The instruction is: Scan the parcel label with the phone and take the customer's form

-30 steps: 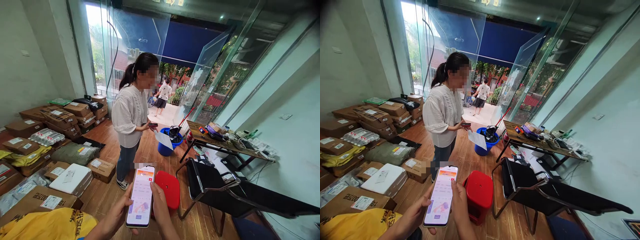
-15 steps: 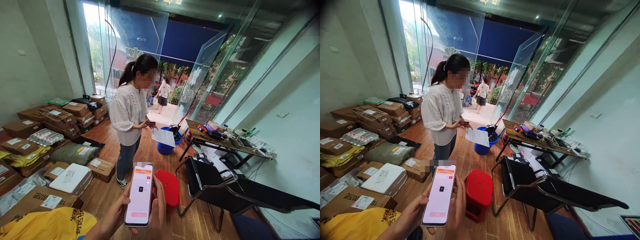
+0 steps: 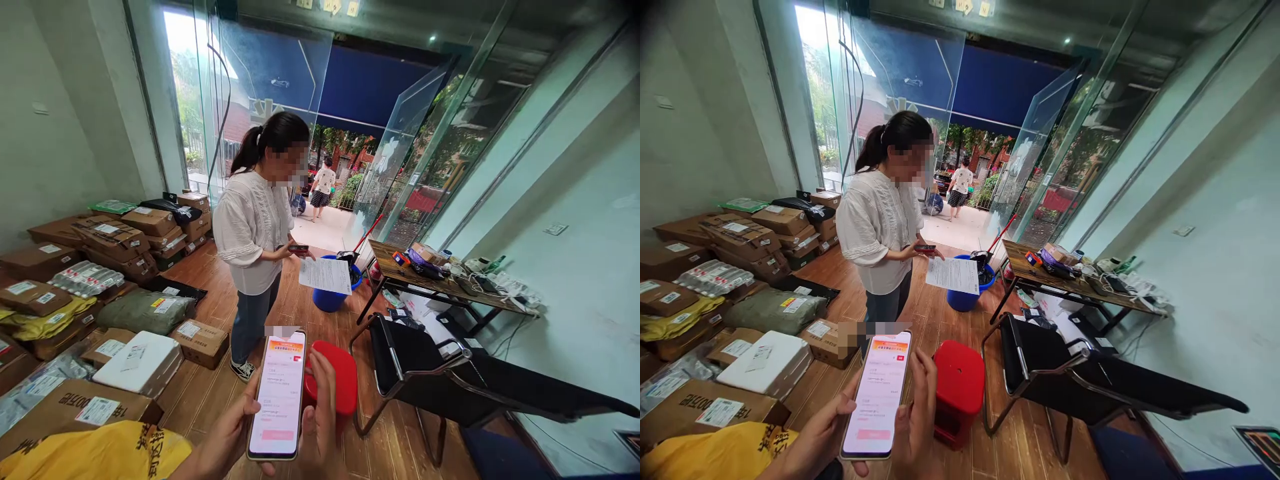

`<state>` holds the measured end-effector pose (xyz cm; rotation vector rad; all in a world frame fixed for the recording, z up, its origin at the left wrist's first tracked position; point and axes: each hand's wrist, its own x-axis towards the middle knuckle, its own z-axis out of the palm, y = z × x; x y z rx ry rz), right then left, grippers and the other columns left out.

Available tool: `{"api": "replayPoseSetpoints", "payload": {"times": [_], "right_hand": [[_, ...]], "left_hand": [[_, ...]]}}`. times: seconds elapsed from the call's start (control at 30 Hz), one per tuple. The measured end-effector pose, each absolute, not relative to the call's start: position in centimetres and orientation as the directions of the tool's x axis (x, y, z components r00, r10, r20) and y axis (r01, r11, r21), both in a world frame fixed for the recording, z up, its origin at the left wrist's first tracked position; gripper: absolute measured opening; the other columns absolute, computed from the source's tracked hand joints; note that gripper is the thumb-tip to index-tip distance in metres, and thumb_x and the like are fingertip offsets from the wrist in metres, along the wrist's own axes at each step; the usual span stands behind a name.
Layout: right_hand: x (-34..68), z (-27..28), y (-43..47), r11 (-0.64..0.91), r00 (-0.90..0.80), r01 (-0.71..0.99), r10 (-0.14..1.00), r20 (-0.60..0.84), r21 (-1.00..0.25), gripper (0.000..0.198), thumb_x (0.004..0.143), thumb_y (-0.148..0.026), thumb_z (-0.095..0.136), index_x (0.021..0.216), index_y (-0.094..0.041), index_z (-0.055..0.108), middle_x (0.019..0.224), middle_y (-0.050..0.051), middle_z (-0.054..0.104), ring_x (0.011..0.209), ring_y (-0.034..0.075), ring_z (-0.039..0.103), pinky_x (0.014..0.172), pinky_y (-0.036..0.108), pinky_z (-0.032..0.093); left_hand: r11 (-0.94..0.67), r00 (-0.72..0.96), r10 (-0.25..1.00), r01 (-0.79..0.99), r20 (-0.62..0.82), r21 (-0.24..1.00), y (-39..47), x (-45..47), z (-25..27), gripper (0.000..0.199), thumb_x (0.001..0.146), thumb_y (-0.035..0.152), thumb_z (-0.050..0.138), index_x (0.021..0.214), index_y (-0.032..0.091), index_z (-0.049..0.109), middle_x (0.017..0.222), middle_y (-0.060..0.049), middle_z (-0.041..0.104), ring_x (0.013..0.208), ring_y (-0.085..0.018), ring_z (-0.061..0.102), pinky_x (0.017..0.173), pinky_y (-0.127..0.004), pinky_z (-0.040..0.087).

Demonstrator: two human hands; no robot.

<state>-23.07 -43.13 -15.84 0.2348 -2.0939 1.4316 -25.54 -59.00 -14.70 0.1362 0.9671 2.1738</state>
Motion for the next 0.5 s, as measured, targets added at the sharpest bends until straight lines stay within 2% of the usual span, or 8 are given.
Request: {"api": "replayPoseSetpoints", "payload": {"times": [0.13, 0.23, 0.3, 0.43, 0.5], "right_hand": [[-23.5, -14.6, -42.2, 0.460, -0.863, -0.432, 0.036, 0.503, -0.775, 0.065, 0.085, -0.067, 0.022, 0.140, -0.033, 0.031, 0.153, 0.008, 0.009, 0.139, 0.035, 0.021, 0.110, 0.060, 0.027], [-23.7, -14.0, -41.4, 0.501, -0.878, -0.422, -0.018, 0.478, -0.756, 0.067, 0.084, -0.068, 0.019, 0.141, -0.033, 0.029, 0.155, 0.007, -0.002, 0.140, 0.037, 0.016, 0.110, 0.062, 0.024], [-23.6, -13.7, -40.8, 0.513, -0.884, -0.396, 0.010, 0.467, -0.762, 0.068, 0.084, -0.068, 0.015, 0.141, -0.033, 0.030, 0.155, 0.007, 0.000, 0.141, 0.038, 0.012, 0.110, 0.064, 0.020], [-22.3, -13.4, -39.0, 0.510, -0.899, -0.325, 0.094, 0.427, -0.796, 0.069, 0.083, -0.069, 0.014, 0.141, -0.034, 0.031, 0.154, 0.007, 0.003, 0.142, 0.040, 0.009, 0.109, 0.066, 0.020], [-21.4, -13.4, -37.5, 0.517, -0.897, -0.307, 0.125, 0.425, -0.799, 0.069, 0.083, -0.069, 0.016, 0.140, -0.034, 0.031, 0.154, 0.008, 0.005, 0.141, 0.041, 0.011, 0.109, 0.067, 0.021]], "left_hand": [[-0.383, -0.681, 0.708, -0.593, -0.186, 0.709, -58.7, -25.8, -14.9, 0.080, 0.079, 0.035, 0.049, 0.145, 0.034, 0.005, 0.142, -0.005, 0.043, 0.107, -0.033, 0.057, 0.049, -0.028, 0.055], [-0.355, -0.623, 0.759, -0.641, -0.191, 0.681, -58.1, -26.0, -15.3, 0.081, 0.077, 0.034, 0.052, 0.146, 0.031, 0.009, 0.142, -0.005, 0.044, 0.113, -0.032, 0.053, 0.060, -0.029, 0.055], [-0.337, -0.598, 0.776, -0.660, -0.198, 0.672, -57.3, -26.0, -15.5, 0.081, 0.076, 0.035, 0.053, 0.146, 0.030, 0.012, 0.142, -0.004, 0.044, 0.116, -0.032, 0.051, 0.065, -0.031, 0.054], [-0.259, -0.551, 0.805, -0.660, -0.221, 0.705, -55.0, -25.9, -15.5, 0.075, 0.078, 0.036, 0.050, 0.145, 0.032, 0.017, 0.137, -0.002, 0.050, 0.113, -0.031, 0.053, 0.066, -0.031, 0.051], [-0.267, -0.531, 0.826, -0.660, -0.186, 0.702, -53.3, -25.7, -15.4, 0.074, 0.078, 0.033, 0.051, 0.145, 0.029, 0.020, 0.132, -0.003, 0.055, 0.112, -0.029, 0.054, 0.078, -0.033, 0.049]]}}
